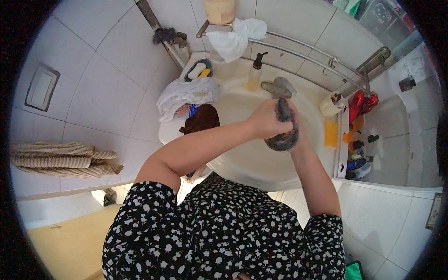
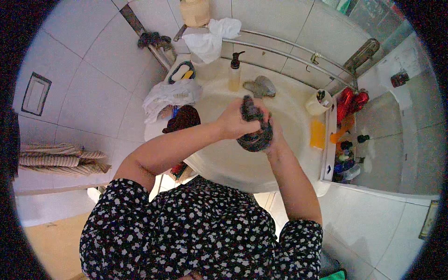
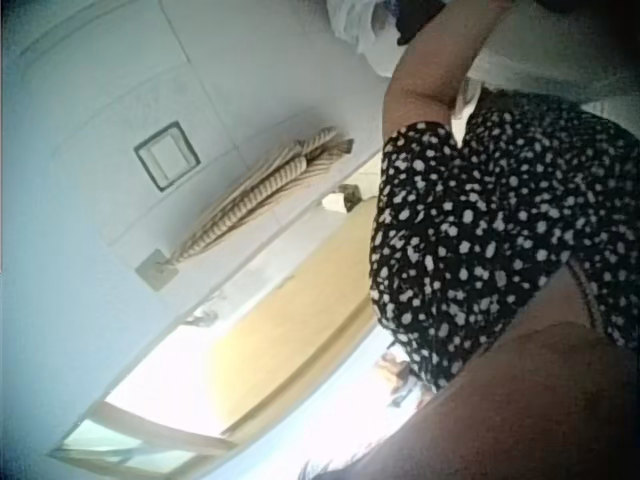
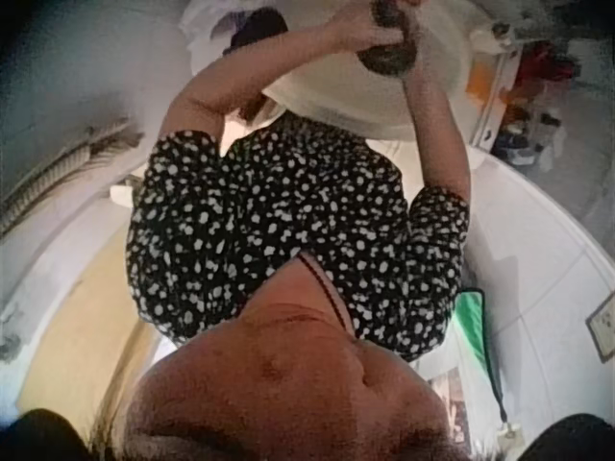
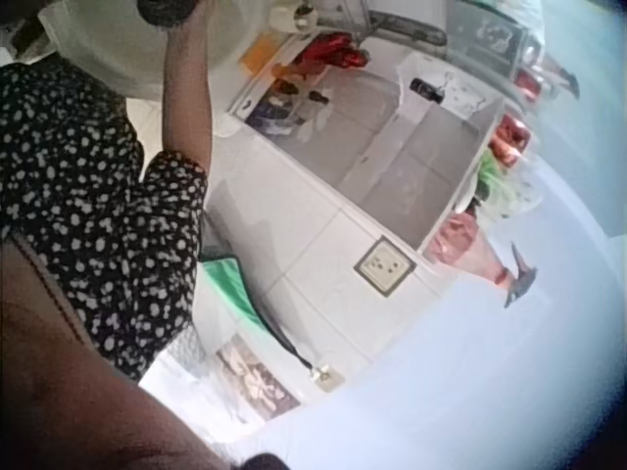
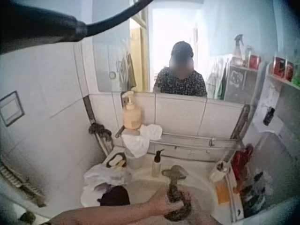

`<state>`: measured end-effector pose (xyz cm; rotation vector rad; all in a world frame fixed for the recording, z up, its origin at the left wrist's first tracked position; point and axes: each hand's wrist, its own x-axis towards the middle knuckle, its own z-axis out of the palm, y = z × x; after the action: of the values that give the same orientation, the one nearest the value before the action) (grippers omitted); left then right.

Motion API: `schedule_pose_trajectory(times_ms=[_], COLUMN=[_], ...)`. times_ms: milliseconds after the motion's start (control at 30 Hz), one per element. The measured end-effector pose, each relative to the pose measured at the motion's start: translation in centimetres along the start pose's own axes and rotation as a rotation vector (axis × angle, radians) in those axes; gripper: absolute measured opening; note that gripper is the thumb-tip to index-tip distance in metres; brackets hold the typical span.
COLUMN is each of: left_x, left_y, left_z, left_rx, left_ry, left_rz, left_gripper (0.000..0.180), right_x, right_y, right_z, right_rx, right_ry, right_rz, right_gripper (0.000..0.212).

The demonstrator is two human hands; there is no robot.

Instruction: The person hand-washes a dark patterned garment in a bathroom sink using a yellow sponge and running water. They scrub the fabric, rinse it thoroughly, and wring it out. An elderly person briefly enters the bathroom holding a similar garment and then moves into the adjacent bedroom.

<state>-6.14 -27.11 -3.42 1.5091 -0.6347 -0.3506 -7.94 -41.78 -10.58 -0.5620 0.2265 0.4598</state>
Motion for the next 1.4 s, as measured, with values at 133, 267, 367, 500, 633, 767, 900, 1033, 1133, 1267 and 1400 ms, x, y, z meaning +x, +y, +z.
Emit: schedule_pose_trajectory(times_ms=[133,267,367,500,633,767,900,1033,1133,1267,1400], left_x=[1.2,1.2,-0.3,-4.2,-5.0,-2.4,-2.7,-1.4,-2.9,-2.8,-2.0], left_y=[0.5,-2.3,-7.6,-14.0,-16.8,-21.9,-22.6,-22.5,-22.3,-26.5,-16.6], left_z=[-0.1,-0.3,-1.5,-3.2,-4.5,-1.4,-1.3,-6.1,-3.4,-0.3,-0.3], left_rx=[0.464,0.449,0.035,0.157,1.02,1.224,1.451,1.336,1.124,-0.442,-1.253], left_ry=[-0.138,0.111,0.508,0.567,0.293,0.133,-0.493,-0.514,0.019,0.399,0.136], left_rz=[0.221,-0.054,-0.371,-0.531,-0.53,-0.589,-0.341,-0.281,-0.585,-0.905,-0.818], left_gripper=[0.03,0.037,0.041,0.051,0.055,0.064,0.073,0.074,0.074,0.07,0.071], right_x=[0.7,1.3,2.0,0.1,0.0,2.4,3.4,4.6,6.0,4.2,-1.4], right_y=[-0.7,-0.7,-0.8,-0.5,0.6,2.8,5.0,3.6,4.1,2.8,2.0], right_z=[-1.2,-1.7,-6.2,-12.1,-12.6,-8.0,-13.3,-15.1,-15.6,-11.8,-0.9], right_rx=[-0.189,-0.156,-0.412,-1.114,-2.012,-2.418,-2.716,-2.517,-2.103,-1.53,-1.601], right_ry=[0.038,0.165,0.478,0.818,0.788,0.537,0.246,0.342,0.541,0.303,-0.144], right_rz=[0.009,-0.008,-0.156,-0.385,-0.374,0.113,0.165,0.056,0.099,-0.004,-0.128], right_gripper=[0.031,0.032,0.042,0.058,0.076,0.077,0.066,0.078,0.073,0.056,0.042])
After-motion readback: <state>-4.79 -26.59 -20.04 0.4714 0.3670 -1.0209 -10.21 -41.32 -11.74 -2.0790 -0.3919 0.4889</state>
